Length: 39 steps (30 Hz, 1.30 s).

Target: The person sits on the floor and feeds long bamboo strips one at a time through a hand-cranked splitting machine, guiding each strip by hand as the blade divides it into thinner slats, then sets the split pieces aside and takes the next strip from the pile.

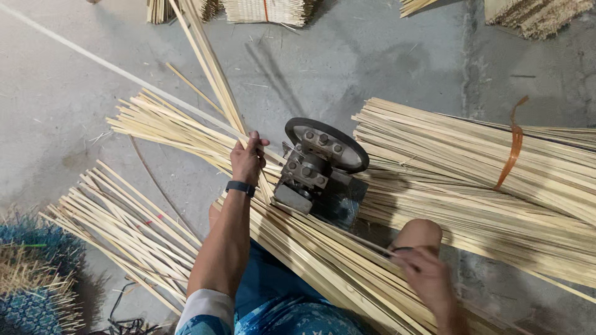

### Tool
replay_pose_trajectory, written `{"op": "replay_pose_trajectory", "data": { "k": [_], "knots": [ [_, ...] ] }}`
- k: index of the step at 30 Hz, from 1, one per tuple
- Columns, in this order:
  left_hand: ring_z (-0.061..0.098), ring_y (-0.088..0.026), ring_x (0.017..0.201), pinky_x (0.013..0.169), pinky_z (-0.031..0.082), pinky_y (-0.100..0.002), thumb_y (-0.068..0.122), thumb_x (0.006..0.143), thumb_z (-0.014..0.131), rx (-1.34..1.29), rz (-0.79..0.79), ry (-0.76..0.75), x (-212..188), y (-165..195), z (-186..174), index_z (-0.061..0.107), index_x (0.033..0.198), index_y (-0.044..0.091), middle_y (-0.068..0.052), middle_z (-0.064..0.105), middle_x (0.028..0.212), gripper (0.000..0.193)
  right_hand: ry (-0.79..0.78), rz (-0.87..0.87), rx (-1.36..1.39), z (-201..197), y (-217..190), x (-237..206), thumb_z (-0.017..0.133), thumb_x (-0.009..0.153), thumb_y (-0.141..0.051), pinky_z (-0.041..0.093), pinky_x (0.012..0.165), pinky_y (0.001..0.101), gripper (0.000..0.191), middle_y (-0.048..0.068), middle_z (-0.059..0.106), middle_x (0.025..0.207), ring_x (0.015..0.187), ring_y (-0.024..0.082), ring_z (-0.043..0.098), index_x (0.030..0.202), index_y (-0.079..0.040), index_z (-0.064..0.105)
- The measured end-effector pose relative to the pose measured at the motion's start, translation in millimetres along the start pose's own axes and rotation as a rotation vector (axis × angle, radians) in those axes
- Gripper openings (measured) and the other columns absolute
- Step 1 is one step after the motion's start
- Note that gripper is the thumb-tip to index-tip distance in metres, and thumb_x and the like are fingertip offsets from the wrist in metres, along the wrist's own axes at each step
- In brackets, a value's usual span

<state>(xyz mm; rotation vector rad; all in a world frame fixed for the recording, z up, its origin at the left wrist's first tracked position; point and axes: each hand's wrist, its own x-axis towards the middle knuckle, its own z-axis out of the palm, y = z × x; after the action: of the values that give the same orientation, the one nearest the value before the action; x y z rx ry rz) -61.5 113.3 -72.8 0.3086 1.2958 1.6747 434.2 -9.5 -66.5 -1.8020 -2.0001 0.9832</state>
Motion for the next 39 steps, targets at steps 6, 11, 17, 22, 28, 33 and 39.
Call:
{"op": "replay_pose_trajectory", "data": {
  "k": [6,11,17,22,28,33,39],
  "knots": [
    [0.054,-0.012,0.060,0.048,0.047,-0.029,0.033,0.104,0.067,0.058,0.040,0.119,12,18,-8,0.056,0.102,0.007,-0.007,0.070,0.082,0.029,0.105,0.021,0.347,-90,98,-8,0.081,0.082,-0.020,0.060,0.084,0.0287,0.020,0.007,0.082,0.096,0.087,0.015,0.076,0.098,-0.008,0.082],
    [0.059,-0.016,0.061,0.056,0.061,-0.036,0.044,0.100,0.059,-0.082,0.071,0.147,8,28,-5,0.056,0.117,0.006,-0.004,0.057,0.071,0.042,0.301,0.232,-0.026,-94,75,-3,0.087,0.086,-0.021,0.057,0.070,0.0312,0.025,0.012,0.079,0.086,0.073,0.019,0.072,0.105,-0.006,0.081],
    [0.056,-0.015,0.062,0.051,0.052,-0.033,0.048,0.101,0.061,-0.216,0.118,0.176,8,25,-12,0.054,0.122,0.004,-0.002,0.050,0.071,0.050,0.215,-0.083,-0.065,-43,-19,30,0.079,0.086,-0.018,0.055,0.094,0.0347,0.030,0.007,0.075,0.120,0.108,0.021,0.069,0.115,-0.014,0.078],
    [0.050,-0.013,0.060,0.046,0.040,-0.028,0.040,0.098,0.074,-0.181,0.099,0.202,10,28,-24,0.045,0.111,0.004,-0.005,0.058,0.078,0.047,0.289,-0.456,-0.133,-17,-33,27,0.065,0.092,-0.027,0.050,0.106,0.0452,0.025,0.007,0.074,0.124,0.120,0.027,0.068,0.109,-0.014,0.079],
    [0.054,-0.007,0.066,0.049,0.044,-0.022,0.026,0.092,0.079,-0.066,0.087,0.007,-8,15,-17,0.059,0.112,0.001,-0.008,0.073,0.099,0.037,-0.500,-0.265,0.277,-50,42,10,0.068,0.090,-0.033,0.051,0.107,0.0433,0.040,0.010,0.072,0.131,0.121,0.025,0.065,0.121,-0.010,0.079],
    [0.054,-0.009,0.064,0.049,0.044,-0.025,0.023,0.093,0.075,0.001,0.043,0.021,-15,9,-3,0.057,0.110,0.010,-0.008,0.072,0.096,0.028,-0.585,-0.292,0.042,-60,72,-8,0.072,0.087,-0.029,0.052,0.102,0.0379,0.032,0.006,0.078,0.111,0.111,0.020,0.069,0.111,-0.013,0.085],
    [0.051,-0.008,0.064,0.049,0.043,-0.024,0.025,0.097,0.072,-0.016,0.049,-0.034,-8,6,-2,0.058,0.109,0.009,-0.007,0.072,0.096,0.024,-0.008,-0.410,0.269,-59,55,-11,0.058,0.095,-0.017,0.063,0.084,0.0374,0.030,0.011,0.078,0.115,0.102,0.023,0.072,0.121,-0.005,0.070]
  ]
}}
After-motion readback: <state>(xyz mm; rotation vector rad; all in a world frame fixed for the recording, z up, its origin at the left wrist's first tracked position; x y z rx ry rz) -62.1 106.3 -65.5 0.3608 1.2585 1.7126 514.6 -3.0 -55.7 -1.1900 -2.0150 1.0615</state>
